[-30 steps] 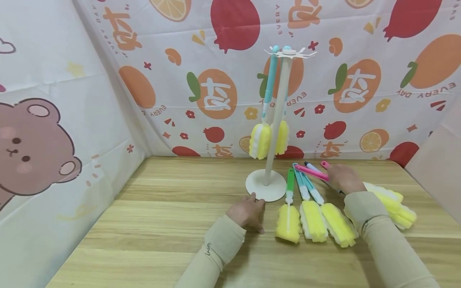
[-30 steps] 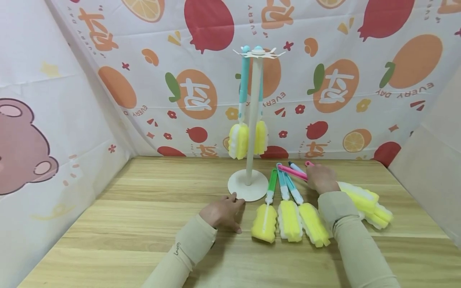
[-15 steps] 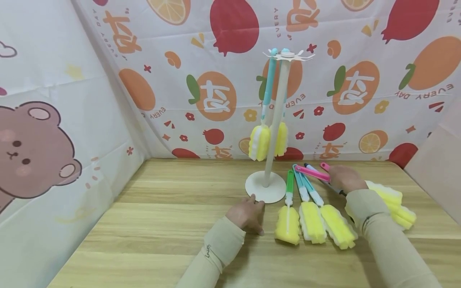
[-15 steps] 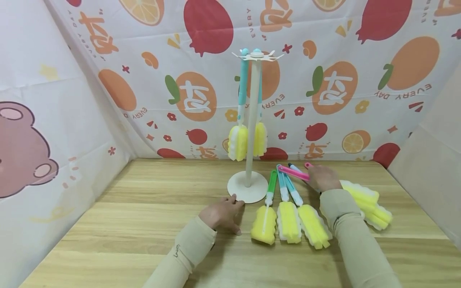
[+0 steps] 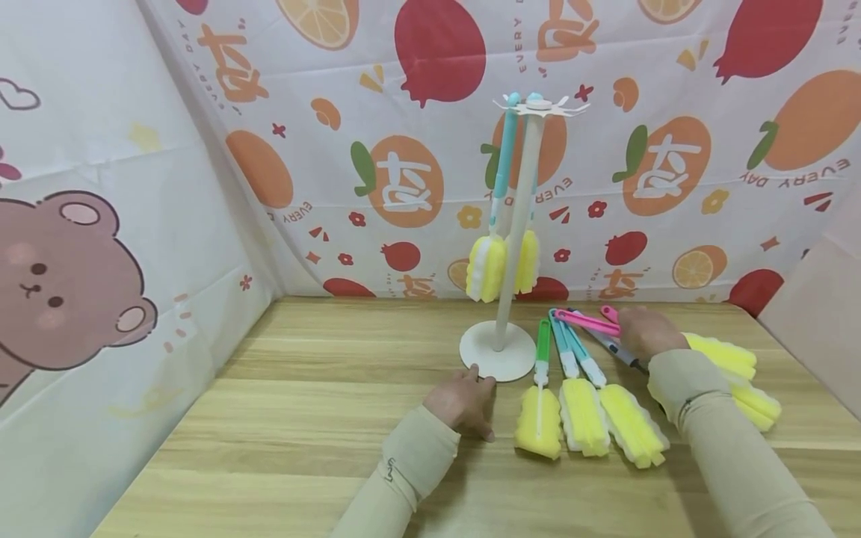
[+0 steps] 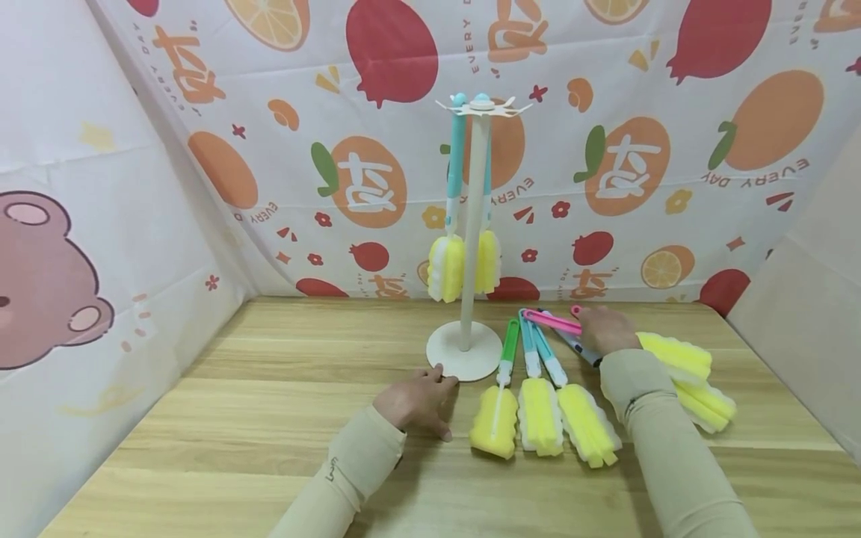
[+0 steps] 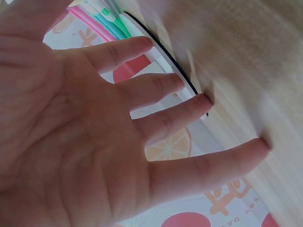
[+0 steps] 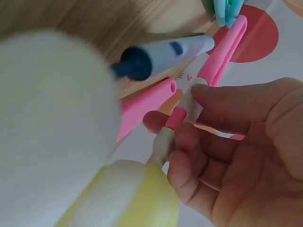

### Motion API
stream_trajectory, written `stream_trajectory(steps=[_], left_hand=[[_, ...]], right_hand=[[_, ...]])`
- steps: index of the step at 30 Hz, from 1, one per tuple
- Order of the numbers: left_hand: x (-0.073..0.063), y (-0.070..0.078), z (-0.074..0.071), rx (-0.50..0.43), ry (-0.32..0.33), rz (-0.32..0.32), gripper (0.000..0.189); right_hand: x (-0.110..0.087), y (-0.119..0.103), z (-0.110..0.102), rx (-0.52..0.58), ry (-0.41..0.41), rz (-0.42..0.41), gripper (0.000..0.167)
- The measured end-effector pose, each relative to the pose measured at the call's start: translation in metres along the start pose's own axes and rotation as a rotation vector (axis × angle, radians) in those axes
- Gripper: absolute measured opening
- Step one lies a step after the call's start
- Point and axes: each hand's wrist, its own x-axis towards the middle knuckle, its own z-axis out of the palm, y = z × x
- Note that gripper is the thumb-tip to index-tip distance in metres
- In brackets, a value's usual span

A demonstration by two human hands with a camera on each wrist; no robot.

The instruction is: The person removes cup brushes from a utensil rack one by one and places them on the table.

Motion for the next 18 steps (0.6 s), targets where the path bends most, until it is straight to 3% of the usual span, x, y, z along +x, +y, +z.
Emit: stream_trajectory(steps=[8, 18], left_hand=[[0.0003, -0.0007, -0.0002, -0.005, 0.004, -0.004, 0.073], [0.0012, -0.0004, 0.0005, 0.008, -0.012, -0.007, 0.073]], right_hand=[[-0.0036, -0.0019, 0.0066, 0.001, 0.114, -0.067, 0.017], [-0.0033, 0.0004, 0.0069, -0.015, 0.085, -0.070, 0.011]])
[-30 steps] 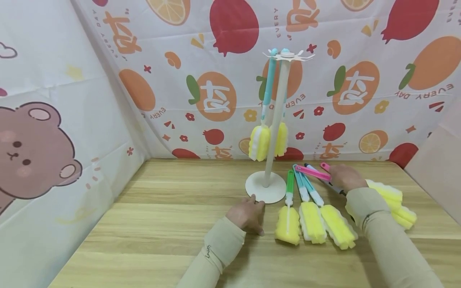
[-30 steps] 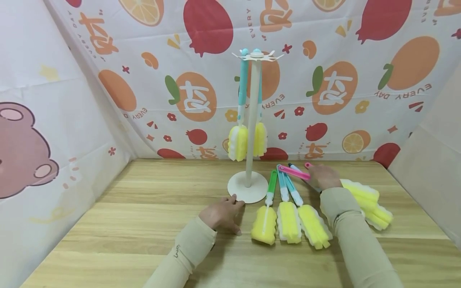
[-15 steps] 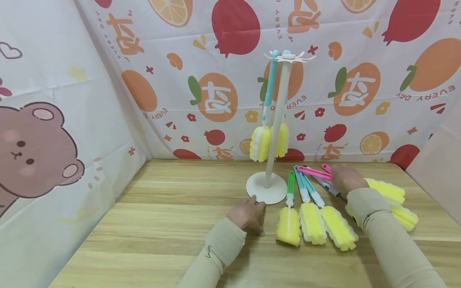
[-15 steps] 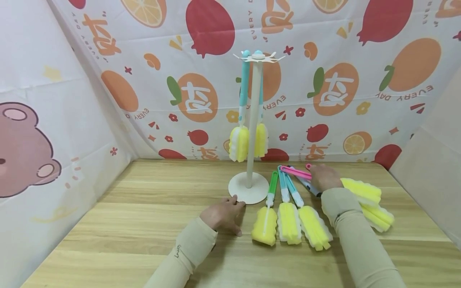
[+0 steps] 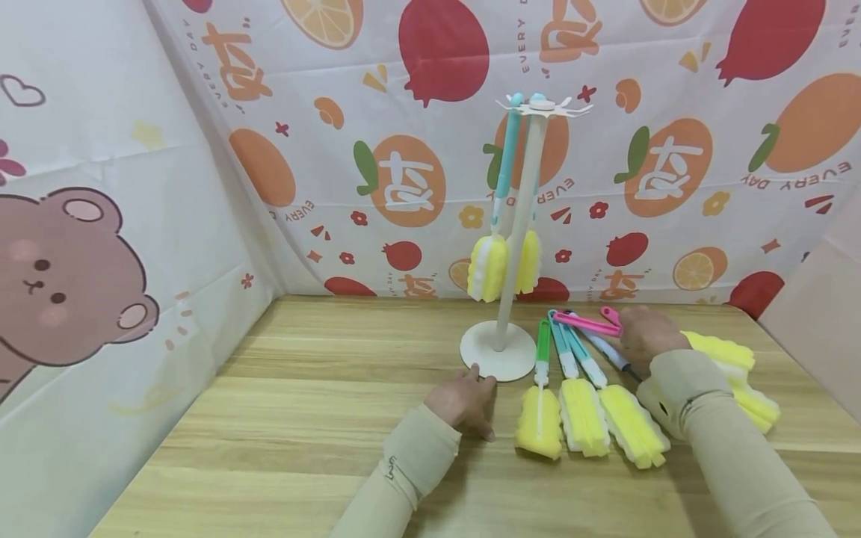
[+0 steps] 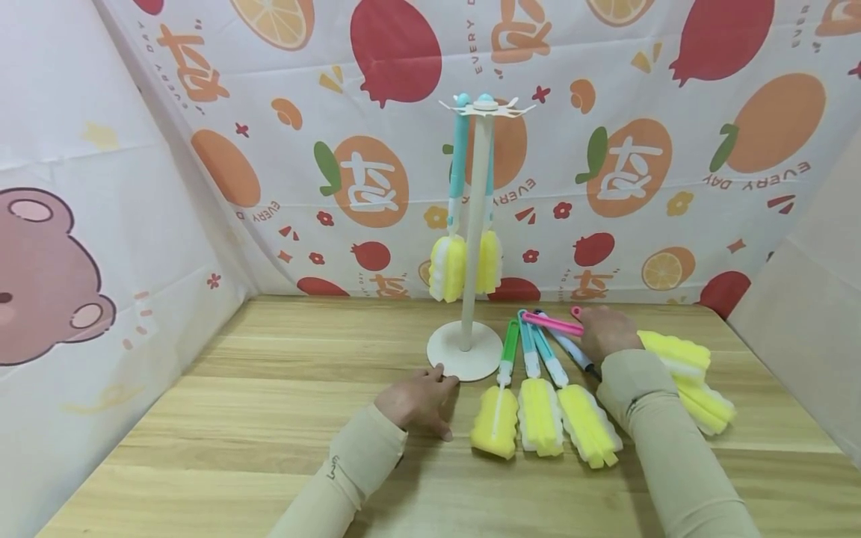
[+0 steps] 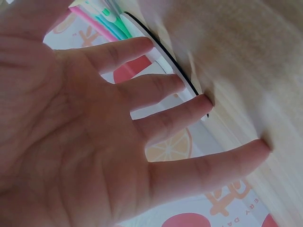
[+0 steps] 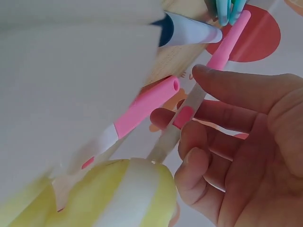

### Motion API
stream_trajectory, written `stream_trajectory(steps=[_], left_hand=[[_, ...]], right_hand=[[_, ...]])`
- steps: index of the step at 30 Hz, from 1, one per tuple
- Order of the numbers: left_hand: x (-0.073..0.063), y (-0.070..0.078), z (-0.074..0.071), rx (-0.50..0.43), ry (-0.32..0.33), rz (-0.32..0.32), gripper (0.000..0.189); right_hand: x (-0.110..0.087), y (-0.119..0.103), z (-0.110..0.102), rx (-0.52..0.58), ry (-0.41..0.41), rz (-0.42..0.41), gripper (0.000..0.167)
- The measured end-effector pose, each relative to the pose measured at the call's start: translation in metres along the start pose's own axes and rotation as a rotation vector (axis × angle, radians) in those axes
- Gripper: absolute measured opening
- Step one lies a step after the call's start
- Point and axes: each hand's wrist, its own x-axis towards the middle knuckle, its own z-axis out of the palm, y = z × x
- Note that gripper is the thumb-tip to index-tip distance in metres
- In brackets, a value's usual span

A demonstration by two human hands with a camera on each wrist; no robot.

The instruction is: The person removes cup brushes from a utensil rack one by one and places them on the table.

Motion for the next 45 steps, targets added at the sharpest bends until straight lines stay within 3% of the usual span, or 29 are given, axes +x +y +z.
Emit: stream_trajectory(steps=[5, 12, 19, 28, 33, 45], left_hand=[[0.001, 0.001, 0.000, 0.001, -0.005, -0.005, 0.075], [0.001, 0.001, 0.000, 0.004, -0.009, -0.009, 0.075], [0.001, 0.001, 0.000, 0.012, -0.003, 0.001, 0.075], [0.001, 0.001, -0.001, 0.005, -0.001, 0.000, 0.076], [0.000, 0.001, -0.001, -0.004, -0.003, -0.005, 0.076], [0.001, 0.001, -0.001, -0.007, -0.007, -0.013, 0.075]], right_hand=[[0.002, 0.001, -0.001, -0.003, -0.036, 0.014, 0.005], [0.004, 0.005, -0.005, 0.024, -0.087, 0.050, 0.011], [0.011, 0.004, -0.005, 0.032, -0.129, 0.098, 0.004], [0.007, 0.005, -0.001, -0.005, -0.070, 0.041, 0.008], [0.006, 0.006, 0.002, 0.030, -0.064, 0.047, 0.011], [0.006, 0.009, 0.001, 0.098, -0.187, 0.129, 0.006]])
